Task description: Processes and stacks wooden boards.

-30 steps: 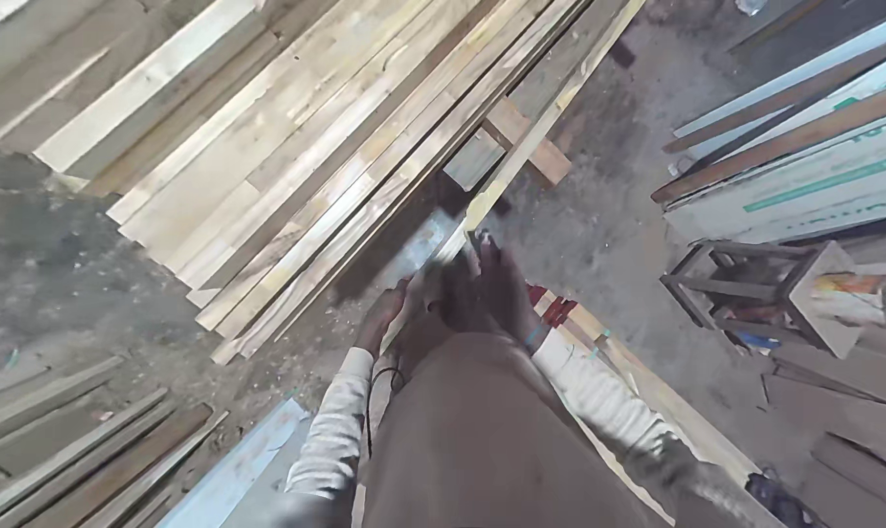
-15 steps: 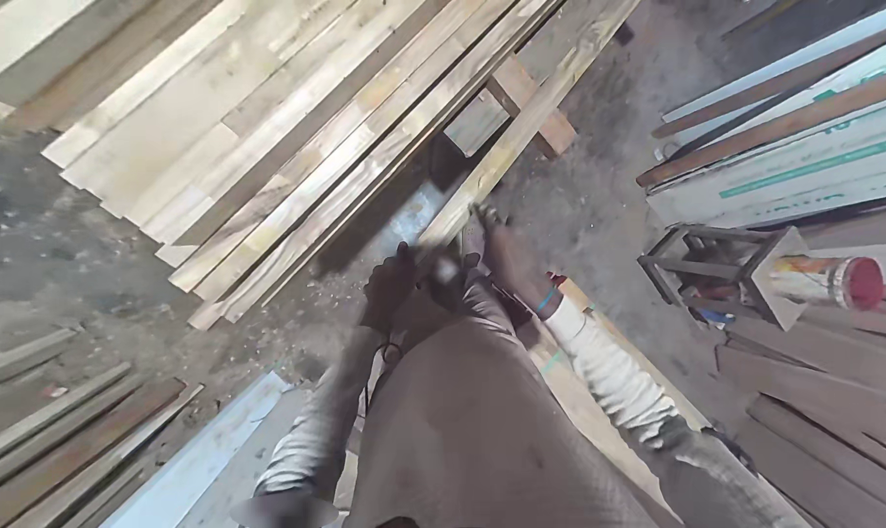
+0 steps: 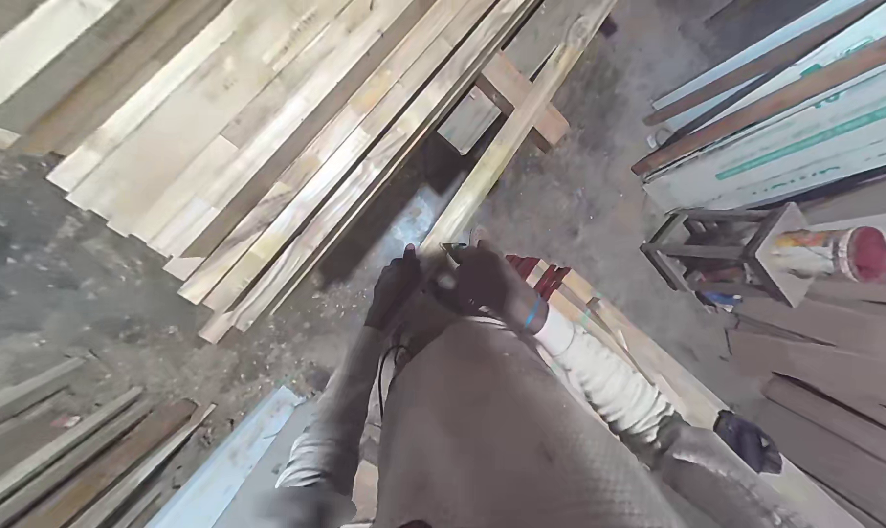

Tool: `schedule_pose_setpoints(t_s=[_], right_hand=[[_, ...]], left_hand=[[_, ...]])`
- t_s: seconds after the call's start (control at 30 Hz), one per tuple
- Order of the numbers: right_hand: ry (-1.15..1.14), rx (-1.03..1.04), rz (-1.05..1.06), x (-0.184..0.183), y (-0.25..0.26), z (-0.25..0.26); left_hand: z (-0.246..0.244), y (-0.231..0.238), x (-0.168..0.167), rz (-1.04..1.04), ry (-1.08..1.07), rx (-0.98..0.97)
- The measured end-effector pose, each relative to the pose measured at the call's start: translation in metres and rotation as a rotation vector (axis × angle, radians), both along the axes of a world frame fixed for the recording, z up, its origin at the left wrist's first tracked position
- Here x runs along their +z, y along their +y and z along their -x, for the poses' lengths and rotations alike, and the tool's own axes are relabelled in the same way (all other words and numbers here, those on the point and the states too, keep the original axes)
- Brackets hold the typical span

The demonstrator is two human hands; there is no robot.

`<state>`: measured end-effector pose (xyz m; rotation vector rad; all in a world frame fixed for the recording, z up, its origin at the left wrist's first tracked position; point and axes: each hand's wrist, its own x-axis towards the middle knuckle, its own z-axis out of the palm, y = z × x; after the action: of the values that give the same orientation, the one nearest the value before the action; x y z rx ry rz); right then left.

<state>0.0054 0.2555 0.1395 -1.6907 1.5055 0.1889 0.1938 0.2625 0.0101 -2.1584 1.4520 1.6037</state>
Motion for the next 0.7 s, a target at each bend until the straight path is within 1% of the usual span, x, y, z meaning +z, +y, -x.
schedule_pose_setpoints(t_s=[0.03, 0.07, 0.1, 0.13, 0.2, 0.23, 0.27, 0.3, 0.37, 0.43, 0.47, 0.5, 0.53, 0.57, 0.63, 0.67, 0.7], right_hand=[[-0.134, -0.105, -0.025, 0.007, -0.006, 0.018], [-0.206, -0.169, -0.049, 0.015, -0.016, 0.033], [-0.265, -0.25, -0.08, 0.023, -0.025, 0.047], [-0.309, -0.341, -0.102, 0.027, -0.037, 0.063], [-0.364, -0.486, -0.115, 0.022, -0.053, 0.092], [-0.369, -0.525, -0.094, 0.019, -0.065, 0.1], [-0.355, -0.537, -0.039, 0.012, -0.082, 0.107], [-0.308, -0.513, 0.046, 0.001, -0.099, 0.111], [-0.131, -0.401, 0.248, -0.024, -0.127, 0.11], [0.006, -0.327, 0.433, -0.063, -0.143, 0.097], [0.051, -0.32, 0.479, -0.085, -0.136, 0.085], [0.067, -0.33, 0.494, -0.105, -0.114, 0.069], [0.065, -0.318, 0.487, -0.117, -0.083, 0.053], [0.068, -0.258, 0.422, -0.112, -0.053, 0.039], [0.098, -0.212, 0.3, -0.074, -0.02, 0.023], [0.108, -0.234, 0.247, -0.057, -0.019, 0.03], [0.101, -0.271, 0.246, -0.044, -0.035, 0.046]], left_hand=[[-0.016, -0.001, -0.009, -0.066, 0.173, 0.069], [-0.028, -0.004, -0.019, -0.156, 0.265, 0.157], [-0.034, -0.011, -0.023, -0.189, 0.274, 0.174], [-0.035, -0.02, -0.019, -0.172, 0.237, 0.126], [-0.029, -0.02, -0.007, -0.15, 0.112, -0.004], [-0.028, -0.018, -0.002, -0.175, 0.119, 0.02], [-0.029, -0.021, -0.001, -0.209, 0.166, 0.075], [-0.033, -0.023, -0.008, -0.224, 0.209, 0.145], [-0.04, -0.018, -0.023, -0.275, 0.348, 0.309], [-0.044, -0.026, -0.025, -0.355, 0.464, 0.377], [-0.044, -0.026, -0.025, -0.379, 0.487, 0.381], [-0.045, -0.021, -0.026, -0.379, 0.478, 0.368], [-0.046, -0.018, -0.021, -0.346, 0.424, 0.325], [-0.045, -0.02, -0.016, -0.291, 0.335, 0.277], [-0.039, -0.023, -0.018, -0.189, 0.186, 0.215], [-0.036, -0.02, -0.021, -0.178, 0.14, 0.187], [-0.033, -0.019, -0.02, -0.173, 0.102, 0.163]])
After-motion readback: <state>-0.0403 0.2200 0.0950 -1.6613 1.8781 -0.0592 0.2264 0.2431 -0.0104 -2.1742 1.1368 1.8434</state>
